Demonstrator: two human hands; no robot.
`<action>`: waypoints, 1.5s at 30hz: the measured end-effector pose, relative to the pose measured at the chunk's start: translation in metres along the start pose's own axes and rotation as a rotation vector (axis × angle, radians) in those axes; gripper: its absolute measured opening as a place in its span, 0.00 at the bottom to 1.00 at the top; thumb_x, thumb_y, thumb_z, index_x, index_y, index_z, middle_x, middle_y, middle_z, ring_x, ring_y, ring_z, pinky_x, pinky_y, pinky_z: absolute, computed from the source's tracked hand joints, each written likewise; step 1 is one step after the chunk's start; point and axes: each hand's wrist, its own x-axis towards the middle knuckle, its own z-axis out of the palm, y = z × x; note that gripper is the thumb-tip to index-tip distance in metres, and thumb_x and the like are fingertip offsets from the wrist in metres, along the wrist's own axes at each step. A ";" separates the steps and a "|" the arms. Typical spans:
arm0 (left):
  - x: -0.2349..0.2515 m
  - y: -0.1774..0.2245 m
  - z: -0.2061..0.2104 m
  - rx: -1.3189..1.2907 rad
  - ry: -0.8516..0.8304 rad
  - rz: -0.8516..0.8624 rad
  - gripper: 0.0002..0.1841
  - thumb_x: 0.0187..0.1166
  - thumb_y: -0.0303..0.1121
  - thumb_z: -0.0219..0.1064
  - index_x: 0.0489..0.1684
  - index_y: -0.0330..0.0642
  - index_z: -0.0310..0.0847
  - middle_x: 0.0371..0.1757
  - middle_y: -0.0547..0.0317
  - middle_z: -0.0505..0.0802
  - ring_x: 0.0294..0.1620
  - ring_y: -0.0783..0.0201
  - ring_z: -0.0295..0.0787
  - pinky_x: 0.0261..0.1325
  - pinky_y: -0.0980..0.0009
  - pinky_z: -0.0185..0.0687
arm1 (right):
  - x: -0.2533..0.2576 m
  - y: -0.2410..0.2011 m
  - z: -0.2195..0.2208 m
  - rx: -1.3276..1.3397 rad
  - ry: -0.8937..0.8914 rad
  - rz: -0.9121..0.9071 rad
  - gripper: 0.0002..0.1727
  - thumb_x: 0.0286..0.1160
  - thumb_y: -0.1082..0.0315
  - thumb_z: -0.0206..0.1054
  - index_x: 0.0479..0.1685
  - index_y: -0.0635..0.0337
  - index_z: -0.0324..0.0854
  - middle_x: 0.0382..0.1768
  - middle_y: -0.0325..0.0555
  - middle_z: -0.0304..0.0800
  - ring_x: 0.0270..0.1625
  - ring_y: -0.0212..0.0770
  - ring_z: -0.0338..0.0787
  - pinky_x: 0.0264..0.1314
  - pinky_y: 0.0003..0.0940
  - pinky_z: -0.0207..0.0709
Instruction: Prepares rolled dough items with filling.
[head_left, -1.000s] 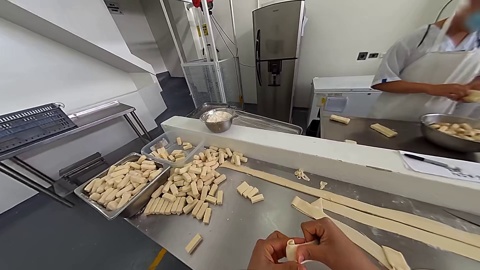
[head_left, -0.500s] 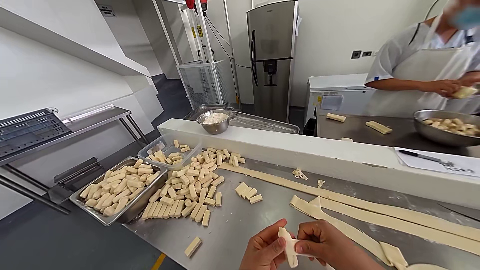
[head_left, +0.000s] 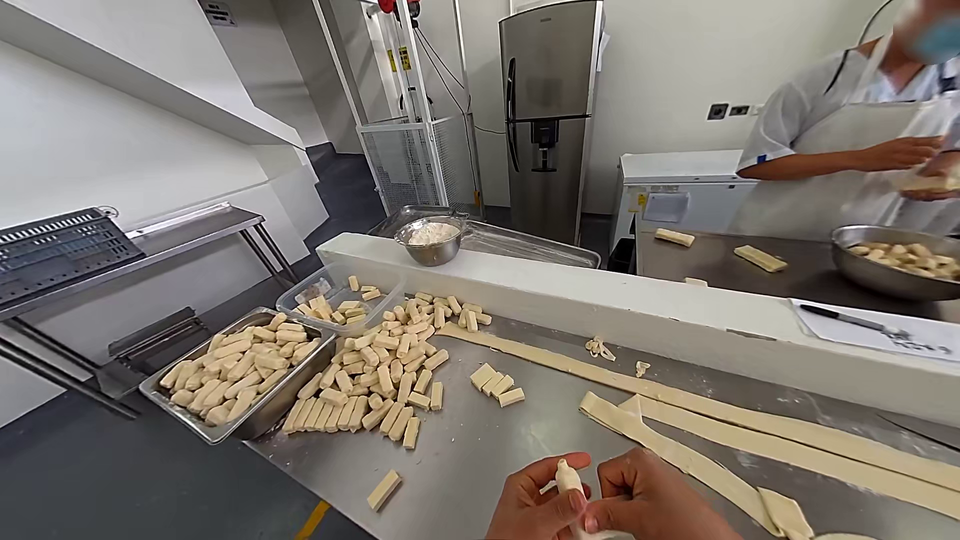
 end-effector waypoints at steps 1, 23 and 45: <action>0.000 0.001 -0.001 0.027 -0.013 0.007 0.15 0.78 0.17 0.63 0.62 0.32 0.83 0.46 0.59 0.95 0.43 0.68 0.94 0.53 0.69 0.91 | 0.000 0.000 0.001 0.000 -0.003 -0.010 0.27 0.64 0.46 0.80 0.11 0.54 0.74 0.10 0.26 0.66 0.15 0.21 0.64 0.21 0.23 0.55; 0.007 0.005 -0.020 0.207 -0.105 -0.032 0.26 0.77 0.22 0.66 0.77 0.33 0.73 0.51 0.61 0.93 0.44 0.70 0.92 0.53 0.69 0.90 | -0.003 -0.006 0.012 -0.100 -0.044 -0.124 0.24 0.72 0.51 0.76 0.23 0.66 0.83 0.16 0.40 0.77 0.20 0.30 0.72 0.26 0.30 0.63; 0.044 -0.027 -0.038 0.951 0.199 0.027 0.39 0.94 0.48 0.27 0.53 0.29 0.86 0.39 0.41 0.91 0.43 0.47 0.88 0.53 0.46 0.81 | 0.017 -0.015 0.054 -0.402 -0.140 -0.124 0.16 0.82 0.68 0.63 0.34 0.76 0.86 0.33 0.67 0.90 0.41 0.64 0.92 0.47 0.60 0.81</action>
